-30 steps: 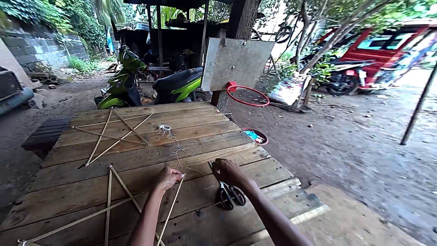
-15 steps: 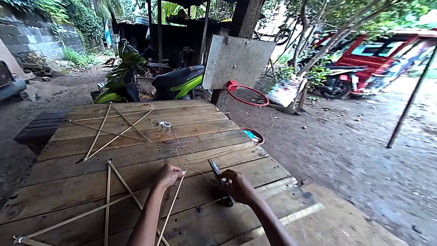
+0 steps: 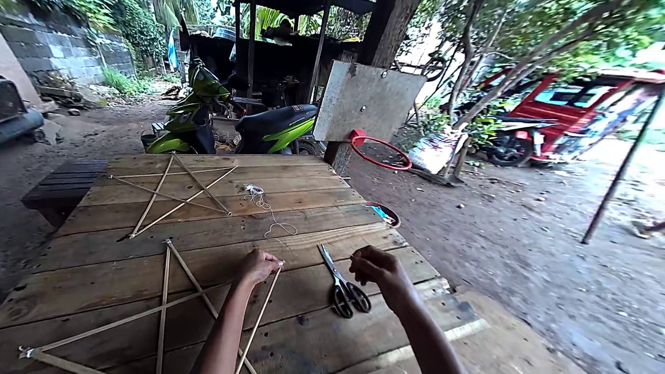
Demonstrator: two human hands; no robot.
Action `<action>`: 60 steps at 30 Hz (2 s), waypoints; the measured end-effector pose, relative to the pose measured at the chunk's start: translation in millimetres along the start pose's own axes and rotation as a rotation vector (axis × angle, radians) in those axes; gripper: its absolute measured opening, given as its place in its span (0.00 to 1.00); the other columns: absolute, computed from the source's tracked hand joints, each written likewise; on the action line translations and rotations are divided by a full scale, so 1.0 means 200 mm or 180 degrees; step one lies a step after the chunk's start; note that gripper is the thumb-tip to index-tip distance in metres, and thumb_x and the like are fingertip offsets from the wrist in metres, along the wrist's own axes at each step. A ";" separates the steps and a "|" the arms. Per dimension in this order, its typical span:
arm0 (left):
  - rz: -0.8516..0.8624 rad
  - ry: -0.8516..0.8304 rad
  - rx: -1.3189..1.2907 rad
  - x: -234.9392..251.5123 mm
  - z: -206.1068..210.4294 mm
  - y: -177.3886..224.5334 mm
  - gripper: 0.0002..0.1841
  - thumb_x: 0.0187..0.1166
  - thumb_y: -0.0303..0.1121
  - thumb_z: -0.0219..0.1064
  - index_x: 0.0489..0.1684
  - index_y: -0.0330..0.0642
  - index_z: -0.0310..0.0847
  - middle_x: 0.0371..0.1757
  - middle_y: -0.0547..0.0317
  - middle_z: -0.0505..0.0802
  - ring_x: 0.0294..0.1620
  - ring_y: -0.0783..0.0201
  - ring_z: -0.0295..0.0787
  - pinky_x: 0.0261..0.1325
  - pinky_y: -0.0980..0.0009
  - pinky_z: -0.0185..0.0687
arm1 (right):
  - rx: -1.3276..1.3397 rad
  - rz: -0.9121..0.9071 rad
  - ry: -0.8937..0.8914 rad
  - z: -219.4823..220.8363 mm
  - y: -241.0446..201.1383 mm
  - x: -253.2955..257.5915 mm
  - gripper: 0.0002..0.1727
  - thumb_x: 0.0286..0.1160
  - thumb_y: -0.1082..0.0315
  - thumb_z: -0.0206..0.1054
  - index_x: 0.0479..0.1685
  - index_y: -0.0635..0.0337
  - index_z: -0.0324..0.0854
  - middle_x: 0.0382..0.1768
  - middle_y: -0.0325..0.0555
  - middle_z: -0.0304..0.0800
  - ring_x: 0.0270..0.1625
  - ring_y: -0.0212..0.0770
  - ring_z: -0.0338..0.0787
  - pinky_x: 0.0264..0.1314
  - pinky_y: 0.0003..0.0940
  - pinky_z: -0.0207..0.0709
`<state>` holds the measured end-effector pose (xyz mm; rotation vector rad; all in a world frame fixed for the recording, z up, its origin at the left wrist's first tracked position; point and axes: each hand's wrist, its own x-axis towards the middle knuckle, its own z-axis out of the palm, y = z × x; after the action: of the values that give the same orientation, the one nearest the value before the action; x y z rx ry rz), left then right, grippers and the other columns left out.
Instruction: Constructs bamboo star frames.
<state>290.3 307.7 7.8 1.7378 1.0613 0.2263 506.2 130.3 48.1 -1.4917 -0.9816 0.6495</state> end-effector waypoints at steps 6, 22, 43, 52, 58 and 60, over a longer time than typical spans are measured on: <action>0.0009 -0.0001 0.0033 0.00 0.00 0.00 0.09 0.83 0.33 0.69 0.47 0.35 0.91 0.44 0.54 0.93 0.45 0.67 0.84 0.57 0.62 0.76 | -0.2051 -0.0878 0.0150 0.18 -0.10 0.04 0.12 0.80 0.67 0.66 0.50 0.65 0.91 0.33 0.50 0.94 0.32 0.43 0.91 0.41 0.45 0.85; 0.0032 -0.0163 0.0023 -0.12 0.06 0.02 0.08 0.82 0.31 0.69 0.41 0.37 0.93 0.37 0.63 0.93 0.39 0.73 0.82 0.51 0.67 0.75 | -0.2807 0.0035 -0.0531 0.10 0.18 -0.09 0.15 0.78 0.61 0.70 0.54 0.61 0.92 0.56 0.57 0.92 0.62 0.59 0.89 0.64 0.59 0.80; 0.0087 -0.0489 -0.0715 -0.21 0.23 0.12 0.24 0.74 0.22 0.74 0.67 0.33 0.71 0.30 0.59 0.87 0.30 0.71 0.83 0.44 0.72 0.80 | -0.1928 0.0072 -0.0410 0.25 0.18 -0.15 0.10 0.79 0.68 0.65 0.47 0.66 0.88 0.38 0.54 0.92 0.42 0.51 0.92 0.50 0.52 0.83; 0.0271 -0.0652 -0.0506 -0.21 0.24 0.11 0.13 0.79 0.24 0.69 0.58 0.31 0.86 0.39 0.59 0.91 0.35 0.76 0.82 0.48 0.76 0.80 | -0.1435 -0.0102 -0.0368 0.28 0.22 -0.21 0.10 0.77 0.67 0.65 0.44 0.64 0.88 0.34 0.47 0.92 0.36 0.40 0.91 0.45 0.41 0.84; 0.0227 -0.0563 -0.0416 -0.21 0.24 0.11 0.04 0.78 0.26 0.72 0.38 0.34 0.89 0.30 0.66 0.89 0.32 0.78 0.81 0.44 0.76 0.78 | -0.1334 -0.0095 -0.0324 0.28 0.23 -0.24 0.09 0.76 0.67 0.65 0.43 0.64 0.87 0.33 0.45 0.92 0.34 0.36 0.90 0.43 0.36 0.83; 0.0219 -0.0531 -0.0450 -0.22 0.24 0.11 0.04 0.77 0.26 0.72 0.38 0.33 0.90 0.30 0.65 0.89 0.32 0.77 0.82 0.45 0.76 0.79 | -0.1267 -0.0110 -0.0305 0.27 0.23 -0.25 0.08 0.76 0.68 0.67 0.44 0.63 0.88 0.33 0.44 0.92 0.34 0.34 0.90 0.43 0.34 0.83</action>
<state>304.8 242.0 18.7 1.6368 0.8456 0.1911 445.3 116.7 -12.7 -1.7972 -1.2612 0.5233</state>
